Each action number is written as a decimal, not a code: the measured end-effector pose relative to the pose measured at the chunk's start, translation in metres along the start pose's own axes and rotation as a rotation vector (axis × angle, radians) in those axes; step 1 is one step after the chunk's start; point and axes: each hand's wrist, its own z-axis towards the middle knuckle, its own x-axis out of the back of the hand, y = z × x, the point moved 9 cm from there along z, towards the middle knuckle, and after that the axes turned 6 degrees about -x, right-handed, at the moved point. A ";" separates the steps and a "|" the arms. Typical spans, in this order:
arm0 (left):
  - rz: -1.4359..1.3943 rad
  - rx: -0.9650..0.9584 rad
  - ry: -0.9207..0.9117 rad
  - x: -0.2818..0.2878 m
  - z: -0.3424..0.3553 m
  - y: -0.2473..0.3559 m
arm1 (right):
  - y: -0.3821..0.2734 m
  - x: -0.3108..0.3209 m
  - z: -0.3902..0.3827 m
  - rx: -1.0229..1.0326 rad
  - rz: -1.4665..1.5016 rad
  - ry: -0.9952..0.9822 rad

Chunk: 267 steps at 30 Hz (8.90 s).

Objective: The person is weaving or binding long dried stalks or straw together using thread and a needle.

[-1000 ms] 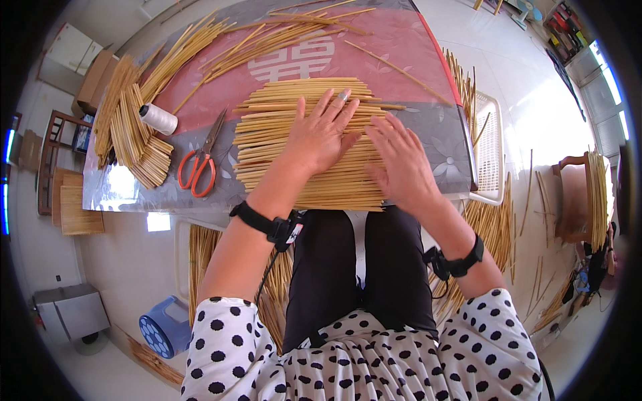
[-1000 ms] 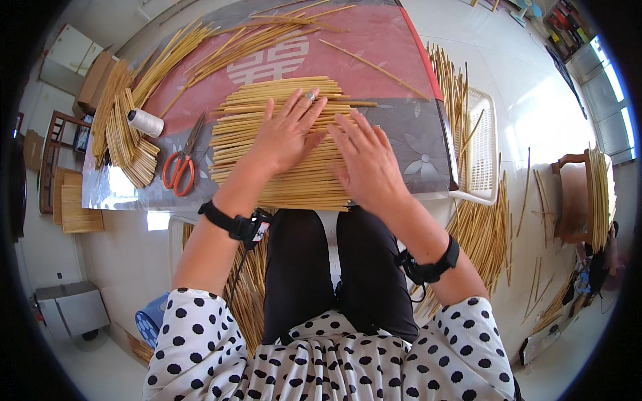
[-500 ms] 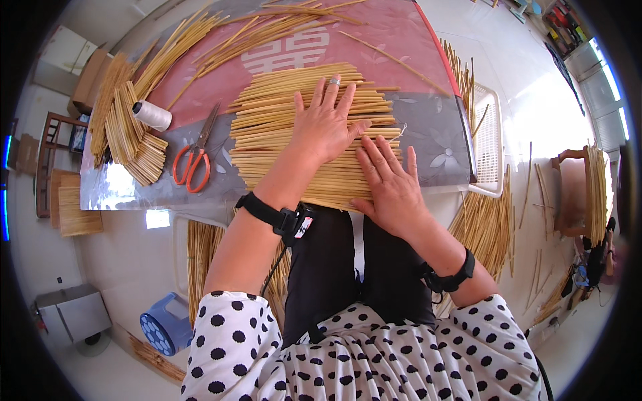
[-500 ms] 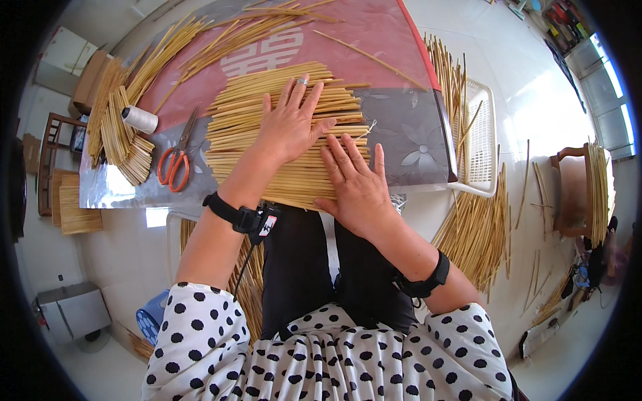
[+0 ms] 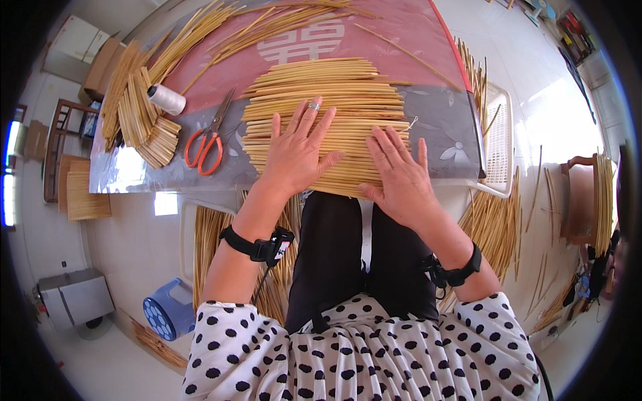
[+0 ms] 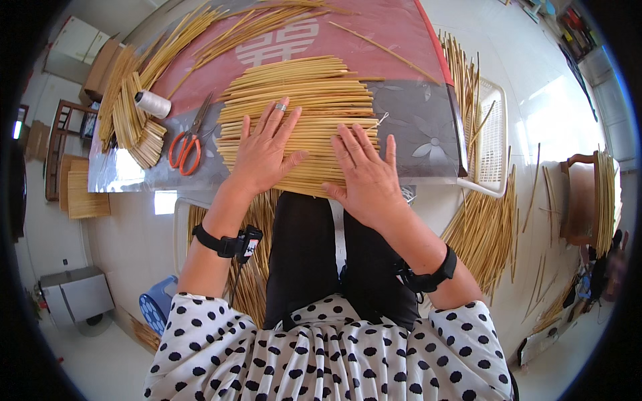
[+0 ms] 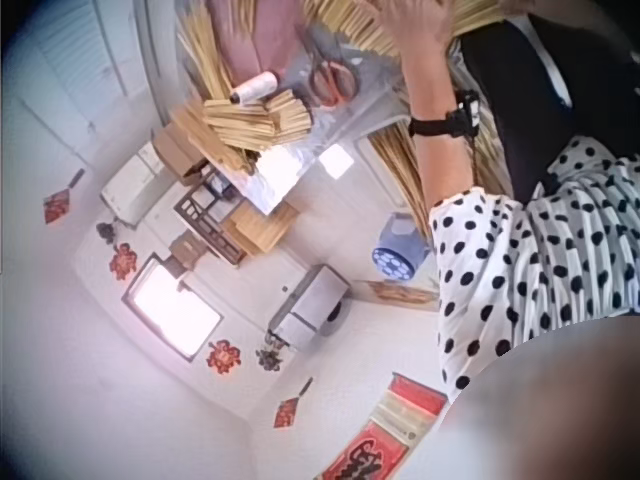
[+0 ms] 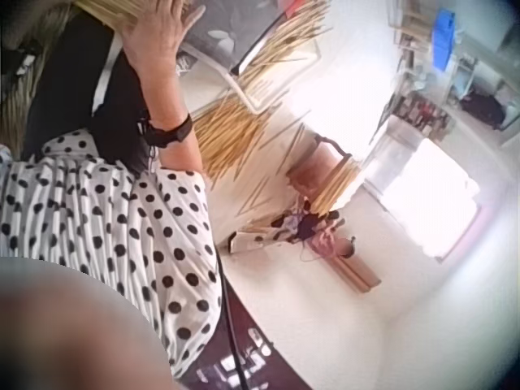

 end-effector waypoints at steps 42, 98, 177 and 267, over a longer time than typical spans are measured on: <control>-0.152 -0.062 0.624 0.041 -0.100 0.014 | -0.032 -0.028 0.128 0.073 -0.166 -0.027; -0.009 -0.091 -0.013 -0.002 0.009 0.002 | 0.096 0.081 0.038 -0.285 0.450 0.579; -0.244 -0.269 0.182 0.039 -0.039 0.040 | 0.011 0.018 -0.025 -0.044 0.184 0.114; -0.686 0.133 -0.210 0.089 0.015 -0.020 | 0.027 0.030 0.034 -0.069 0.733 0.083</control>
